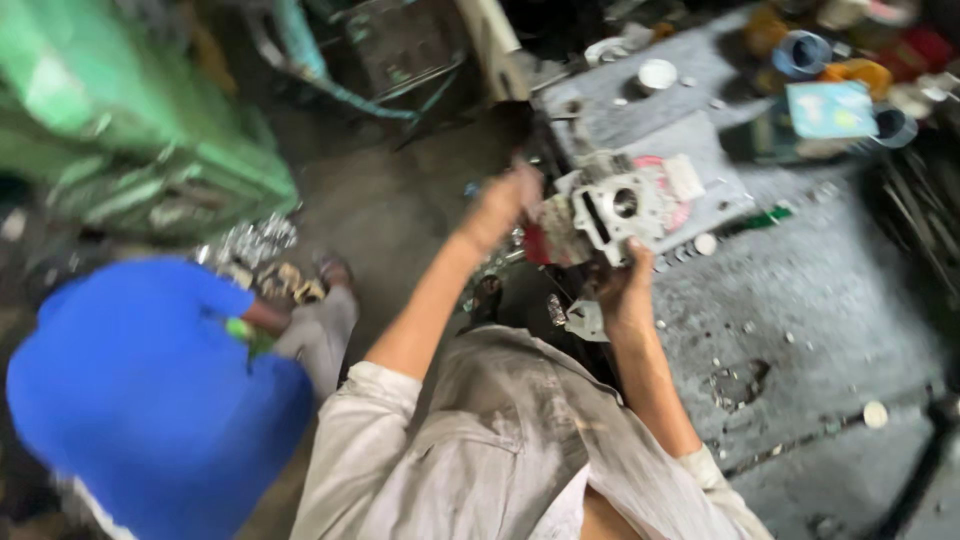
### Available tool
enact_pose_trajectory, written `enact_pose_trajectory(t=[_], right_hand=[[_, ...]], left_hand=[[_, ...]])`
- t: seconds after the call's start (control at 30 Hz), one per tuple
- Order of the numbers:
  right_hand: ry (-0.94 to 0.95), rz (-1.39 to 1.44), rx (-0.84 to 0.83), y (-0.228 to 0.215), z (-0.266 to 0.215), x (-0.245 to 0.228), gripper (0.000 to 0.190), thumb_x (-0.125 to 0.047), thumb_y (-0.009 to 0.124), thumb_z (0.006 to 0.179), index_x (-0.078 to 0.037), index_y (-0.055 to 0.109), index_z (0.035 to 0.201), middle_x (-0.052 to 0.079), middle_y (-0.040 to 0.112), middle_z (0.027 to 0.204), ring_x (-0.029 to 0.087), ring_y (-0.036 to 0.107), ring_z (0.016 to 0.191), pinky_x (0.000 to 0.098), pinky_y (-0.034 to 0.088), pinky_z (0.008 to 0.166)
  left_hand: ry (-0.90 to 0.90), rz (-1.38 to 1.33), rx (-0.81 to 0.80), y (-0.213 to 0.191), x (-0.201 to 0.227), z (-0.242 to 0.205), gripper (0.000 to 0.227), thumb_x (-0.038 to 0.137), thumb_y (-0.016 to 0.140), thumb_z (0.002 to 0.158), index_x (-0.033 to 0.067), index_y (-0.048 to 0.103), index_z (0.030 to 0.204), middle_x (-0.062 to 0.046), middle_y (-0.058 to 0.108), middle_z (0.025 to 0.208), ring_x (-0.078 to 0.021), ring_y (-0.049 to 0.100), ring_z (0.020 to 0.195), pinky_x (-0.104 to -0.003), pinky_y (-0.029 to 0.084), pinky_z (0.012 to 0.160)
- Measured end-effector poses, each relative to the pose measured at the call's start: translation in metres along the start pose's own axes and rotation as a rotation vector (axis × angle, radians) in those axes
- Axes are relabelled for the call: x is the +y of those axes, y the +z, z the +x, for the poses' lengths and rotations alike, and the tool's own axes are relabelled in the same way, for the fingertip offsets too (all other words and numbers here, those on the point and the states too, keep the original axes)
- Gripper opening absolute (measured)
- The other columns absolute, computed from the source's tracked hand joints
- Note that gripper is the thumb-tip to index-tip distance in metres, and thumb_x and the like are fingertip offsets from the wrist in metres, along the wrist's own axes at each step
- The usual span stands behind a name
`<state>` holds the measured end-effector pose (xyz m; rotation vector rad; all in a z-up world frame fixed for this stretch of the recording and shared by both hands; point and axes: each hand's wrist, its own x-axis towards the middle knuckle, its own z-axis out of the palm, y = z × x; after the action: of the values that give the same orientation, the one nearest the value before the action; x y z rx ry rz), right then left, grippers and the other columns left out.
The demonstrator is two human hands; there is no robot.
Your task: The person works on a metallic engine cylinder block at a cluttered workbench. They insert a cylindrical metal rod into the cylinder, tap it with a hammer, and repeatedly inspect and rotate the assembly. The person also uses a rag to wipe the part and handles various small tools and components on the bench.
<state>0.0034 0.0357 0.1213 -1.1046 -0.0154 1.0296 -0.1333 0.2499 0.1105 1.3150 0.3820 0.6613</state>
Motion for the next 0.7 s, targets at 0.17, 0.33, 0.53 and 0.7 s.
enact_pose_trajectory(t=[0.17,0.33,0.53,0.7], right_hand=[[-0.034,-0.017,-0.021,0.000,-0.006,-0.011,0.059,-0.056,0.059,0.090,-0.016,0.056,0.134,0.003,0.066,0.124,0.022,0.061,0.107,0.0408,0.046,0.085],[-0.105,-0.151,-0.193,-0.004,-0.001,-0.019,0.062,-0.057,0.056,0.098,-0.015,0.052,0.145,0.004,0.062,0.140,0.023,0.058,0.128,0.0430,0.046,0.108],[-0.006,-0.297,-0.220,-0.012,0.005,-0.033,0.071,-0.064,0.047,0.095,-0.018,0.041,0.149,0.004,0.055,0.144,0.024,0.058,0.126,0.0480,0.047,0.094],[0.011,-0.433,-0.315,-0.015,0.006,-0.041,0.076,-0.067,0.047,0.092,-0.018,0.039,0.150,0.004,0.055,0.142,0.025,0.058,0.122,0.0503,0.048,0.086]], left_hand=[[0.042,0.403,-0.349,0.027,0.064,-0.045,0.043,0.036,0.075,0.099,0.0036,0.053,0.080,-0.005,0.051,0.074,-0.0092,0.047,0.077,-0.032,0.046,0.069],[-0.020,0.341,-0.468,0.036,0.085,-0.025,0.046,0.040,0.067,0.101,0.0062,0.066,0.071,-0.001,0.065,0.066,-0.0082,0.059,0.063,-0.031,0.049,0.063],[0.145,0.218,-0.503,0.056,0.075,0.001,0.050,0.052,0.065,0.098,0.0076,0.081,0.083,0.002,0.073,0.072,-0.0067,0.064,0.066,-0.029,0.051,0.062],[0.043,0.387,-0.173,0.062,0.050,-0.007,0.054,0.059,0.065,0.091,0.0103,0.083,0.079,0.001,0.066,0.055,-0.0068,0.058,0.052,-0.030,0.045,0.051]])
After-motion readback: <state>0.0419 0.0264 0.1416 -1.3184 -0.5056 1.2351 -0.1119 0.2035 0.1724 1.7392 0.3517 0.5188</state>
